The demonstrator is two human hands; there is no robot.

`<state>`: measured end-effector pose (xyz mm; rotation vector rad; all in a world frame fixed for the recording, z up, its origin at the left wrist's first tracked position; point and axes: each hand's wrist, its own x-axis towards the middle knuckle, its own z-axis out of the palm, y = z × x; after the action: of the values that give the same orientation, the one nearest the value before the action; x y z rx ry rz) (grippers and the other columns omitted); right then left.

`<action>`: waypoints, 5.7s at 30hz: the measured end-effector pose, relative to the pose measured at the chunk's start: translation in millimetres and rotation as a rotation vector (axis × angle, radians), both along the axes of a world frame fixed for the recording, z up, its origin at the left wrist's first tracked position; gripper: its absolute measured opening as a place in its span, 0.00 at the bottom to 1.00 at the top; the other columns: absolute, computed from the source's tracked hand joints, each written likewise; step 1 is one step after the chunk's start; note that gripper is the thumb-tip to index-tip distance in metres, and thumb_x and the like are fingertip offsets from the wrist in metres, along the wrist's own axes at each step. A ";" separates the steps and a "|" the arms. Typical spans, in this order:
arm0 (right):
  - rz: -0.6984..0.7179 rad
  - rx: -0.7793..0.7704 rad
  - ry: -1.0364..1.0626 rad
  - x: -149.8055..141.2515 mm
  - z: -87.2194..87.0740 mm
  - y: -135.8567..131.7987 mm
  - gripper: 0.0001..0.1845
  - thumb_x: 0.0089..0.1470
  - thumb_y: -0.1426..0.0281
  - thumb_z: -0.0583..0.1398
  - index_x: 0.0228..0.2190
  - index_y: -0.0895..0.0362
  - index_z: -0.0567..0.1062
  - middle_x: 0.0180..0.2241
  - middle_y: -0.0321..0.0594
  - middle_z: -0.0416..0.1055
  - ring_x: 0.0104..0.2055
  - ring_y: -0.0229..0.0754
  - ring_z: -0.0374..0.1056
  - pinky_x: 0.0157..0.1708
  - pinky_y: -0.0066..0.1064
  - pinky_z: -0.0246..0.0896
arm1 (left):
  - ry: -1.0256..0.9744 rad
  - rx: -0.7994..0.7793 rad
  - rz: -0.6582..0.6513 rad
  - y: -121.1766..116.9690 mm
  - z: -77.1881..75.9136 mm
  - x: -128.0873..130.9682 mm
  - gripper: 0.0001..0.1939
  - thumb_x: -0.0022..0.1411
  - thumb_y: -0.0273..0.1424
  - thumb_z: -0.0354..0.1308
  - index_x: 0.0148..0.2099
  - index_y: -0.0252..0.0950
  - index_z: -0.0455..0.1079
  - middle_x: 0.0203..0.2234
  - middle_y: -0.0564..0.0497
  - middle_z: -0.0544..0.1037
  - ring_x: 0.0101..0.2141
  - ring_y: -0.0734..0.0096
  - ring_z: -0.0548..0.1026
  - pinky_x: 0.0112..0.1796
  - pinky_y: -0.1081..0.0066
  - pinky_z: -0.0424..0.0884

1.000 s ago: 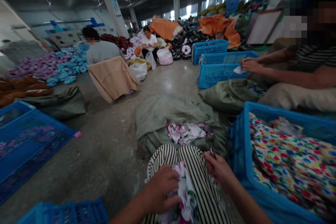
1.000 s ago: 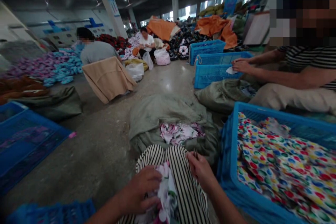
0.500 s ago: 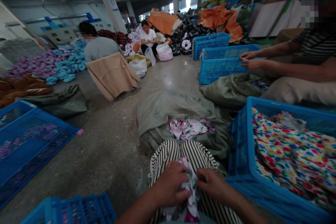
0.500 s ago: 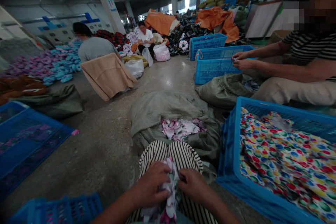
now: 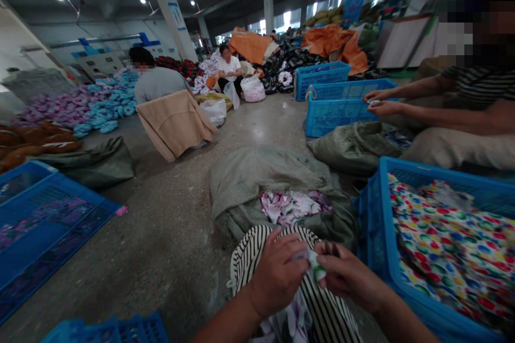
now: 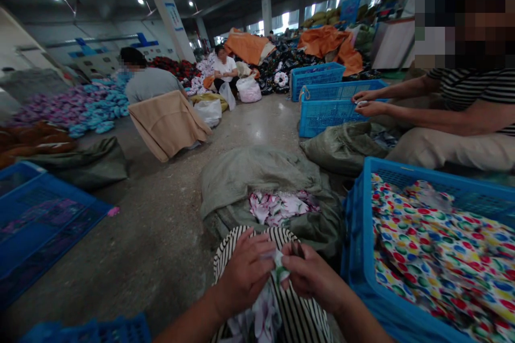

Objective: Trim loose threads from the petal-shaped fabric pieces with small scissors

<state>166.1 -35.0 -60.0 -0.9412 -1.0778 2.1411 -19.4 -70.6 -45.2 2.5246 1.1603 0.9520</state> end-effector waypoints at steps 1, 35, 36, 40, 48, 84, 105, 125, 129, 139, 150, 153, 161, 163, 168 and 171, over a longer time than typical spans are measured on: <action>-0.028 0.015 -0.017 -2.4 0.2 1.1 0.17 0.46 0.56 0.57 0.25 0.56 0.62 0.13 0.29 0.62 0.10 0.25 0.38 0.10 0.21 0.33 | -0.103 -0.045 0.020 2.6 2.4 4.8 0.11 0.58 0.24 0.48 0.43 0.40 0.64 0.42 0.49 0.73 0.47 0.68 0.67 0.53 0.58 0.53; -0.351 0.192 -0.134 -14.1 26.1 11.2 0.20 0.39 0.55 0.63 0.20 0.59 0.66 0.16 0.29 0.57 0.18 0.30 0.50 0.18 0.23 0.44 | -1.288 -1.246 0.093 28.5 41.1 17.8 0.19 0.41 0.37 0.65 0.32 0.29 0.65 0.20 0.54 0.69 0.21 0.81 0.64 0.24 0.78 0.58; -0.322 0.246 -0.163 -13.8 27.7 11.9 0.20 0.40 0.54 0.62 0.19 0.59 0.66 0.16 0.29 0.57 0.18 0.30 0.49 0.18 0.24 0.43 | -1.203 -1.249 0.087 28.5 42.7 17.0 0.21 0.41 0.38 0.65 0.33 0.29 0.66 0.21 0.53 0.69 0.21 0.80 0.64 0.25 0.78 0.58; -0.220 0.368 -0.248 -8.3 35.6 16.7 0.22 0.41 0.53 0.61 0.18 0.59 0.65 0.16 0.30 0.56 0.19 0.31 0.50 0.18 0.24 0.45 | -0.950 -1.110 0.178 30.2 43.6 17.1 0.17 0.42 0.38 0.63 0.28 0.31 0.64 0.18 0.56 0.65 0.19 0.82 0.59 0.23 0.78 0.54; -0.180 0.284 -0.193 6.0 37.9 19.3 0.19 0.41 0.55 0.62 0.25 0.59 0.70 0.19 0.32 0.62 0.19 0.32 0.54 0.18 0.24 0.48 | -0.921 -0.978 0.197 31.9 37.7 13.3 0.13 0.46 0.36 0.61 0.29 0.33 0.63 0.20 0.57 0.63 0.21 0.81 0.59 0.24 0.78 0.55; -0.035 0.636 -0.345 6.9 52.3 1.4 0.23 0.53 0.53 0.49 0.22 0.58 0.68 0.18 0.31 0.52 0.21 0.34 0.47 0.21 0.27 0.41 | -0.027 0.641 0.052 5.7 55.2 -19.8 0.14 0.49 0.19 0.55 0.39 0.37 0.66 0.26 0.54 0.76 0.32 0.75 0.72 0.49 0.61 0.57; -0.368 0.117 0.089 -23.4 24.0 4.3 0.18 0.42 0.58 0.63 0.28 0.59 0.67 0.12 0.23 0.51 0.13 0.24 0.38 0.13 0.20 0.31 | -1.560 -0.943 0.349 33.9 33.4 33.6 0.13 0.50 0.35 0.60 0.28 0.33 0.61 0.20 0.56 0.67 0.22 0.79 0.64 0.27 0.76 0.60; -0.431 0.114 -0.141 -24.7 13.5 14.8 0.23 0.39 0.50 0.60 0.27 0.57 0.63 0.11 0.24 0.55 0.11 0.27 0.44 0.11 0.21 0.37 | -1.407 -1.095 0.120 36.1 5.6 41.9 0.10 0.53 0.34 0.56 0.27 0.34 0.58 0.18 0.57 0.63 0.20 0.79 0.62 0.26 0.75 0.59; -0.408 0.155 -0.129 -20.0 13.7 18.2 0.20 0.39 0.56 0.62 0.21 0.56 0.61 0.14 0.26 0.56 0.15 0.28 0.46 0.13 0.22 0.39 | -1.600 -1.205 0.119 38.0 3.7 38.1 0.12 0.50 0.34 0.60 0.30 0.35 0.59 0.21 0.57 0.67 0.21 0.80 0.65 0.25 0.76 0.61; -0.344 0.453 -0.317 -17.8 6.0 26.0 0.09 0.42 0.66 0.58 0.21 0.58 0.64 0.18 0.29 0.59 0.21 0.33 0.53 0.22 0.26 0.50 | -1.532 -1.083 0.344 44.9 -11.8 37.0 0.10 0.44 0.30 0.63 0.29 0.31 0.67 0.17 0.55 0.70 0.18 0.80 0.66 0.22 0.78 0.60; -0.457 0.314 -0.322 -24.0 -13.3 23.5 0.17 0.44 0.54 0.58 0.22 0.57 0.66 0.15 0.29 0.60 0.17 0.32 0.53 0.17 0.24 0.51 | -1.769 -1.486 -0.019 41.1 -3.1 22.8 0.14 0.58 0.34 0.53 0.39 0.27 0.71 0.30 0.44 0.78 0.32 0.69 0.74 0.36 0.72 0.68; -0.428 0.069 -0.125 -27.2 -0.2 17.0 0.20 0.46 0.51 0.56 0.20 0.55 0.61 0.09 0.22 0.47 0.11 0.28 0.40 0.09 0.21 0.37 | -1.763 -1.460 -0.078 43.6 -8.1 18.8 0.13 0.58 0.33 0.53 0.39 0.29 0.72 0.29 0.46 0.78 0.31 0.70 0.74 0.36 0.72 0.67; -0.433 -0.332 0.386 -28.2 11.8 16.9 0.22 0.37 0.61 0.67 0.15 0.58 0.60 0.08 0.21 0.50 0.10 0.22 0.34 0.09 0.17 0.36 | -1.818 -1.342 -0.034 48.8 -12.9 22.3 0.08 0.53 0.33 0.60 0.33 0.33 0.71 0.27 0.52 0.78 0.27 0.76 0.73 0.32 0.76 0.66; -0.340 -0.434 0.427 -31.6 3.3 15.9 0.21 0.37 0.61 0.67 0.15 0.58 0.62 0.07 0.20 0.48 0.09 0.22 0.33 0.08 0.17 0.34 | -1.860 -1.442 -0.138 47.7 -2.4 22.5 0.12 0.54 0.37 0.58 0.35 0.32 0.72 0.28 0.50 0.78 0.30 0.74 0.74 0.35 0.74 0.66; -0.222 -0.526 0.486 -38.3 -7.6 17.8 0.17 0.34 0.65 0.68 0.17 0.59 0.66 0.08 0.20 0.50 0.09 0.21 0.38 0.09 0.15 0.35 | -1.702 -1.598 -0.359 42.3 13.6 24.3 0.22 0.57 0.45 0.51 0.39 0.29 0.71 0.31 0.44 0.77 0.33 0.66 0.74 0.38 0.67 0.68; -0.183 -0.517 0.465 -47.5 -18.0 17.0 0.18 0.33 0.62 0.68 0.15 0.59 0.65 0.08 0.21 0.53 0.08 0.21 0.40 0.09 0.15 0.35 | -1.660 -1.562 -0.277 37.0 9.9 20.1 0.23 0.55 0.46 0.52 0.41 0.31 0.71 0.35 0.44 0.77 0.35 0.65 0.74 0.38 0.66 0.68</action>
<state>118.7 -18.0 -78.1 -0.6614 -0.2072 2.3569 0.7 -33.7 -35.3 0.2466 0.4182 0.9232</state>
